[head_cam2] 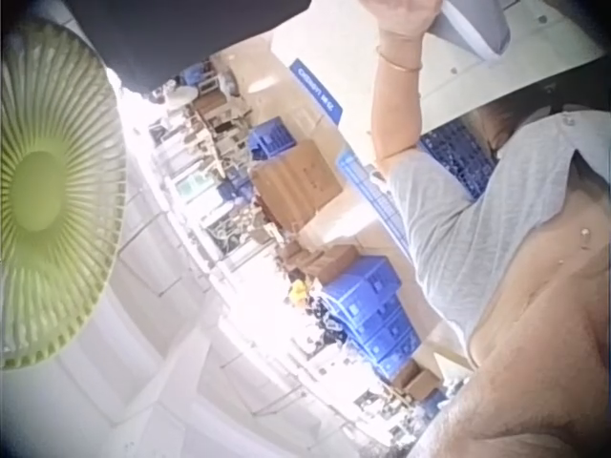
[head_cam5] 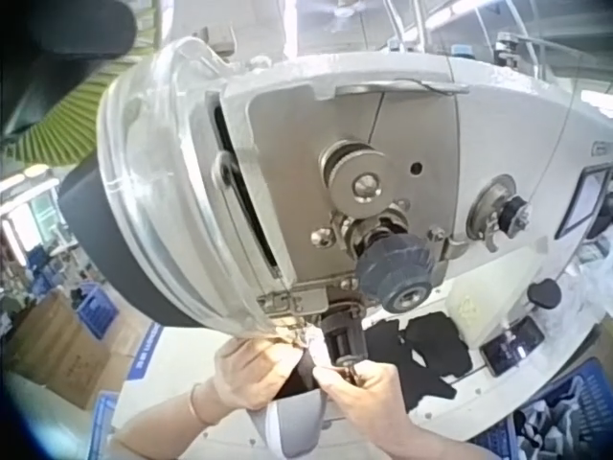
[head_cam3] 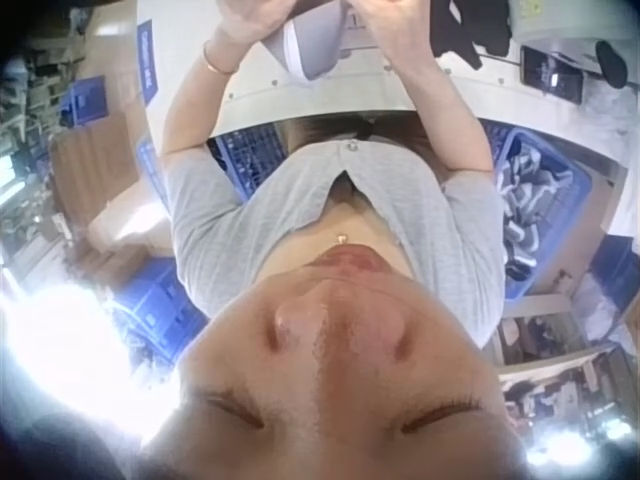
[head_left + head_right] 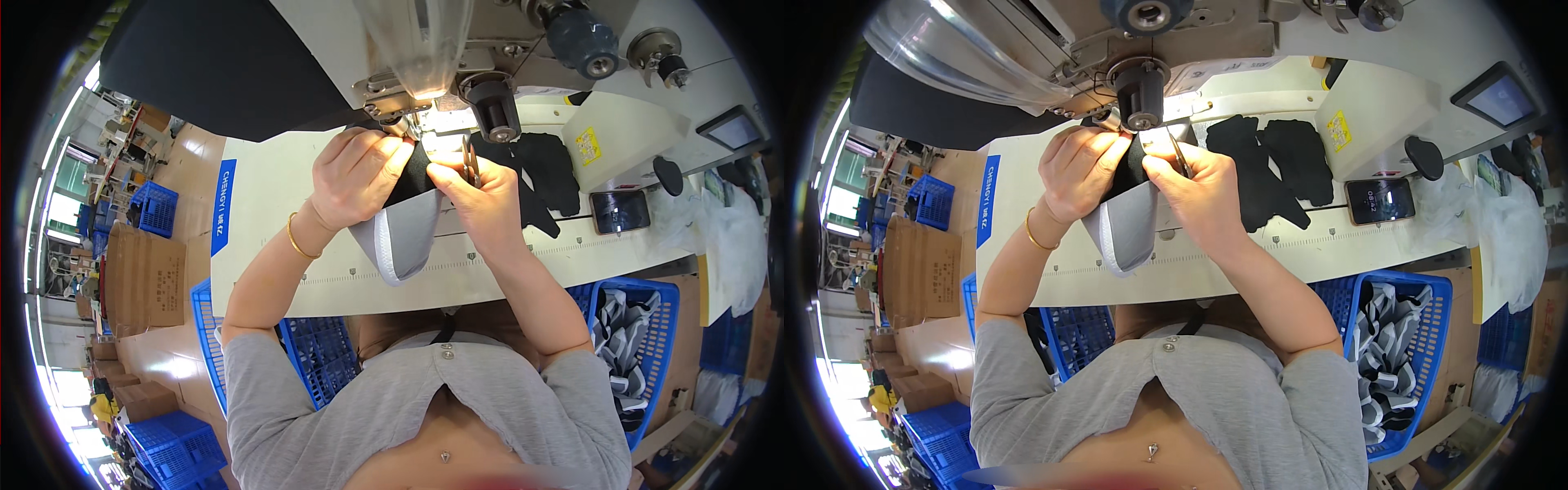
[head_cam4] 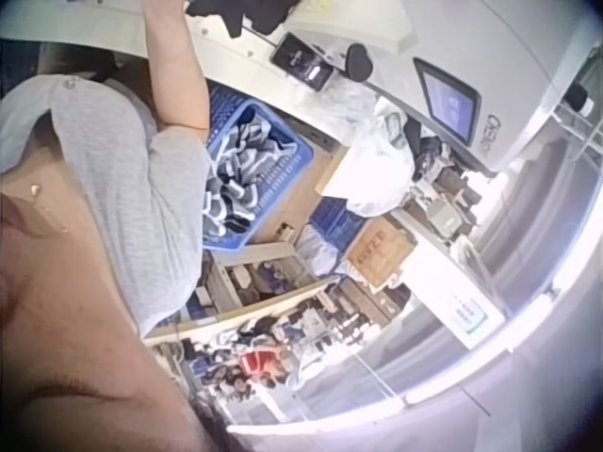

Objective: The recorder is using a sewing machine to stitch together components of a shoe upper, likely for athletic footwear.

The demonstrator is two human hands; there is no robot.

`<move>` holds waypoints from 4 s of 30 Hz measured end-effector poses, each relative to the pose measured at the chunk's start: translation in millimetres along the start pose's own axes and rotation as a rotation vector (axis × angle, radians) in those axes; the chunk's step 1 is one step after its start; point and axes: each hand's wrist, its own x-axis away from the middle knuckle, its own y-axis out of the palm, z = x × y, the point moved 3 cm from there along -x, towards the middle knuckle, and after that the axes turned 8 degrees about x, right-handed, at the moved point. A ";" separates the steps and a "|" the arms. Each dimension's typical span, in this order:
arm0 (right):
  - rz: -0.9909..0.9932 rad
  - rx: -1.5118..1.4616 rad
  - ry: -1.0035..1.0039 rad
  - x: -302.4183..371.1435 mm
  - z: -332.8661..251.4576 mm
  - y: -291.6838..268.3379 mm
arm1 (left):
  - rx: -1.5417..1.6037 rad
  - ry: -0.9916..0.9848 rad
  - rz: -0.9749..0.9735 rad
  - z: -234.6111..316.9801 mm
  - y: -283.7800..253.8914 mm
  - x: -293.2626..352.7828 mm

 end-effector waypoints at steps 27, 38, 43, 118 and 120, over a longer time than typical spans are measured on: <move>-0.085 0.546 -0.433 51.7 7.7 4.1 | 0.865 -1.150 -0.487 -7.7 -49.5 27.4; -0.499 0.571 -0.470 73.9 37.6 -37.4 | 0.689 -1.008 -0.573 30.7 -18.1 48.9; -0.207 0.420 -0.077 56.1 22.3 -6.1 | 0.762 -1.013 -0.666 57.9 5.2 47.4; -0.396 0.336 0.180 51.3 17.1 -10.1 | 1.210 -1.475 -0.070 89.0 -14.6 62.2; -0.396 0.301 0.184 51.9 18.0 -9.5 | 1.198 -1.481 -0.068 89.4 -15.5 61.0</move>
